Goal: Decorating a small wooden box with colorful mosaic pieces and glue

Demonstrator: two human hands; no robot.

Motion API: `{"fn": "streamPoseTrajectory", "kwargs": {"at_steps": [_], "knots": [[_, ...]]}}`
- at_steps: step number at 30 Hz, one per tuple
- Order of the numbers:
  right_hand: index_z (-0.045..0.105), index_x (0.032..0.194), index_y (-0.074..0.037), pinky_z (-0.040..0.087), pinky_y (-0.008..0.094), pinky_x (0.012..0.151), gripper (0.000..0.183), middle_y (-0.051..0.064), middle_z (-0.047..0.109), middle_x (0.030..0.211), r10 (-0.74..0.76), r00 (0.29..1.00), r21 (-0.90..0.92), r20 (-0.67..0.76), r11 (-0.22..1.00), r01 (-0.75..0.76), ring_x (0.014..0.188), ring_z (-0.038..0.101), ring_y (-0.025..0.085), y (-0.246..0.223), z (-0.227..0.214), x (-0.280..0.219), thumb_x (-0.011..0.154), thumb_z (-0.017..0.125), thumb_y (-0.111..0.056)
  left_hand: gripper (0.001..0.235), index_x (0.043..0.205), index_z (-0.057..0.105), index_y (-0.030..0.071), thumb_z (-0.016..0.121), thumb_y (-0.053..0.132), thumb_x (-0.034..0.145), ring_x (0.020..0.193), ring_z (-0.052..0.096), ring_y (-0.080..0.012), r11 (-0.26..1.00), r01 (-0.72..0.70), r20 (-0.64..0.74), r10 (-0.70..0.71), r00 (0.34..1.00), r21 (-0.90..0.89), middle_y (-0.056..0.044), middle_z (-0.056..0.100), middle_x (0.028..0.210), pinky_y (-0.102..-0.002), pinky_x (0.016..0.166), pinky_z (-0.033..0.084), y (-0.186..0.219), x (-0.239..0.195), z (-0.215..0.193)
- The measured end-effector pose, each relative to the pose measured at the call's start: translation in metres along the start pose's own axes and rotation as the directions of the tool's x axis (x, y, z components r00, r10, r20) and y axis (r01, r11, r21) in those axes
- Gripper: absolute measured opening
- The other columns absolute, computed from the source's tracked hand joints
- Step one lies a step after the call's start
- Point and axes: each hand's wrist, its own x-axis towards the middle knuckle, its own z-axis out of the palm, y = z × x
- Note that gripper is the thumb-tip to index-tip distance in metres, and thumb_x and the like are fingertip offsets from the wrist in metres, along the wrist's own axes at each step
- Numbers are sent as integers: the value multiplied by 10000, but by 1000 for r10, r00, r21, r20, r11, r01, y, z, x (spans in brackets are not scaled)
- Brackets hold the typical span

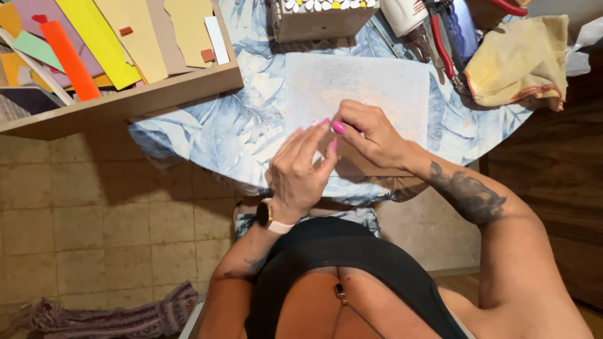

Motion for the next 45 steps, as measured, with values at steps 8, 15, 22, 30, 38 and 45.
{"fn": "streamPoseTrajectory", "kwargs": {"at_steps": [8,15,22,30,38,45], "knots": [[407,650,-19,324,361,502,230,112,374,633,-238,961,-649,143,711,272,544,356,249,58,15,62,853,470,-106,303,1069,582,122,561,277,810,1129,450,-277,876,-144,319,-11,948,460,-58,522,1177,-538,972,170,-21,-25,-7],[474,651,-89,413,327,494,129,69,406,630,-400,830,-472,388,688,552,584,457,237,54,5,26,745,473,-177,322,1097,568,164,504,343,837,1129,455,-239,904,-79,306,-59,950,421,-41,533,1167,-540,1000,92,-32,-29,-1],[514,673,-13,428,328,530,174,108,477,666,-233,730,-458,642,648,609,604,470,241,41,-49,-35,712,398,-136,330,1075,582,139,496,358,844,1102,477,-254,910,-109,301,-18,953,401,-64,553,1132,-543,998,87,-23,-20,-2],[525,727,-50,366,274,554,267,48,396,645,156,955,150,-252,981,-121,592,433,189,-14,19,-32,899,395,-209,254,1028,590,35,554,37,777,906,614,-262,900,221,134,-183,974,-375,-117,627,969,-308,756,509,8,-4,7],[509,715,-48,376,277,568,273,64,377,631,176,924,203,-341,973,-110,582,419,176,-19,25,-28,911,403,-205,218,987,606,19,538,12,780,877,615,-276,879,216,104,-190,976,-424,-155,628,948,-329,730,508,11,-1,8],[538,739,-40,384,277,561,248,64,388,620,189,922,187,-337,974,-131,576,440,176,-22,27,-24,899,429,-195,216,988,606,13,544,9,781,861,617,-284,881,238,121,-206,971,-409,-172,628,927,-345,714,510,8,-2,5]]}}
